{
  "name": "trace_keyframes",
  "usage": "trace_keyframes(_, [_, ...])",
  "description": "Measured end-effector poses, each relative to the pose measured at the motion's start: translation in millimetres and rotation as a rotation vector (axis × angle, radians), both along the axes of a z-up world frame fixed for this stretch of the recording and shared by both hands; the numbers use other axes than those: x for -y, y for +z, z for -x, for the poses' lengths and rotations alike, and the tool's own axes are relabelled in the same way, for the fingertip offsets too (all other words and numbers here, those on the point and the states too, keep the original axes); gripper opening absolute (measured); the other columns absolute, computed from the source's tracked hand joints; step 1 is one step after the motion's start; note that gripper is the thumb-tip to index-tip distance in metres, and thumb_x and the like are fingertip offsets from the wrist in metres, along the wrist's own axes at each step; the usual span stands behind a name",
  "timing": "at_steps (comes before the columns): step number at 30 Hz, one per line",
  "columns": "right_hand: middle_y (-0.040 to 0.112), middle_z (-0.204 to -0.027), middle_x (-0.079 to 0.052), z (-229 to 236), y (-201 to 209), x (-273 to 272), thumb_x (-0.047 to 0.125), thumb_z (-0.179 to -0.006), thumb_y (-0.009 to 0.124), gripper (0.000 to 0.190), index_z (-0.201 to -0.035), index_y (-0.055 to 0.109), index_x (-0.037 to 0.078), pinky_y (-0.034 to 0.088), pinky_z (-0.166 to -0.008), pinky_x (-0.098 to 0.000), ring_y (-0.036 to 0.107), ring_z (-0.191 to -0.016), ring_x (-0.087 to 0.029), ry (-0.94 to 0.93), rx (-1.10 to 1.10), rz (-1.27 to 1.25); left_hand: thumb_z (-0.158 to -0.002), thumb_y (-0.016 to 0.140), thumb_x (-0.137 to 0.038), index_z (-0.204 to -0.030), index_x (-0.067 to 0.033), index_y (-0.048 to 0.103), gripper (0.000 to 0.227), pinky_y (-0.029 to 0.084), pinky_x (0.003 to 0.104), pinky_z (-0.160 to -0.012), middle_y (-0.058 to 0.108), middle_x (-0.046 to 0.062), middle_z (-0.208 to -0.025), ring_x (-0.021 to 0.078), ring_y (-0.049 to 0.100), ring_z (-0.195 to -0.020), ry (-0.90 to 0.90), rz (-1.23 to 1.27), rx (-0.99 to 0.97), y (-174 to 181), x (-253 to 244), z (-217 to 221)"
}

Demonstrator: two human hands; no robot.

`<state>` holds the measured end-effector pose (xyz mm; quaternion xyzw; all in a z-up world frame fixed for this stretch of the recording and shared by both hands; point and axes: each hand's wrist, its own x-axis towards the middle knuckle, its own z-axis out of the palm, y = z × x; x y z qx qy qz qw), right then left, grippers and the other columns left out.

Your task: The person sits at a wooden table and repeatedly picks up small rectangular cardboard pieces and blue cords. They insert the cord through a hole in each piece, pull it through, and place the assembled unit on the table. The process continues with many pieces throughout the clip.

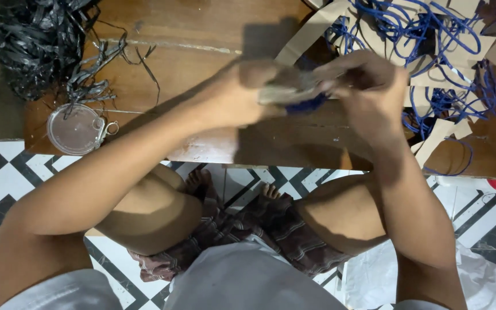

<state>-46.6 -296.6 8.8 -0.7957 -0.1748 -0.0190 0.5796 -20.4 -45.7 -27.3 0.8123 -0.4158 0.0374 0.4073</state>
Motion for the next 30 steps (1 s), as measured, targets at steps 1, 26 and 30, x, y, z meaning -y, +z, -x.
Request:
trace_keyframes(1, [0.072, -0.101, -0.014, -4.1, -3.8, 7.2, -0.021, -0.092, 0.076, 0.025, -0.110, 0.069, -0.006, 0.055, -0.078, -0.0212, 0.068, -0.085, -0.016, 0.000, 0.003, 0.000, -0.078, 0.087, -0.004, -0.116, 0.0073, 0.063, 0.046, 0.064, 0.023, -0.065, 0.071, 0.016, -0.098, 0.0190, 0.072, -0.074, 0.000, 0.000, 0.003, -1.8, -5.8, -4.8])
trace_keyframes(26, [0.069, -0.102, -0.009, -16.8, -23.0, 28.6, -0.016, -0.095, 0.073, 0.032, -0.101, 0.055, 0.009, 0.039, -0.068, -0.0194, 0.050, -0.072, -0.007, -0.151, 0.227, -0.191, -0.088, 0.089, 0.003, -0.091, 0.0039, 0.074, 0.016, 0.047, 0.024, -0.051, 0.077, 0.013, -0.083, 0.0160, 0.064, -0.061, 0.015, 0.278, 0.135, 27.5, -35.3, -9.5])
trace_keyframes(30, [0.068, -0.101, -0.004, -9.7, -11.3, 23.2, -0.007, -0.096, 0.084, 0.032, -0.106, 0.059, 0.011, 0.045, -0.078, -0.0179, 0.055, -0.082, -0.006, -0.189, 0.158, -0.287, -0.087, 0.089, -0.011, -0.086, -0.0047, 0.072, 0.018, 0.045, 0.024, -0.053, 0.074, 0.006, -0.079, 0.0151, 0.060, -0.067, 0.103, 0.138, -0.028, 37.2, -34.8, -3.7])
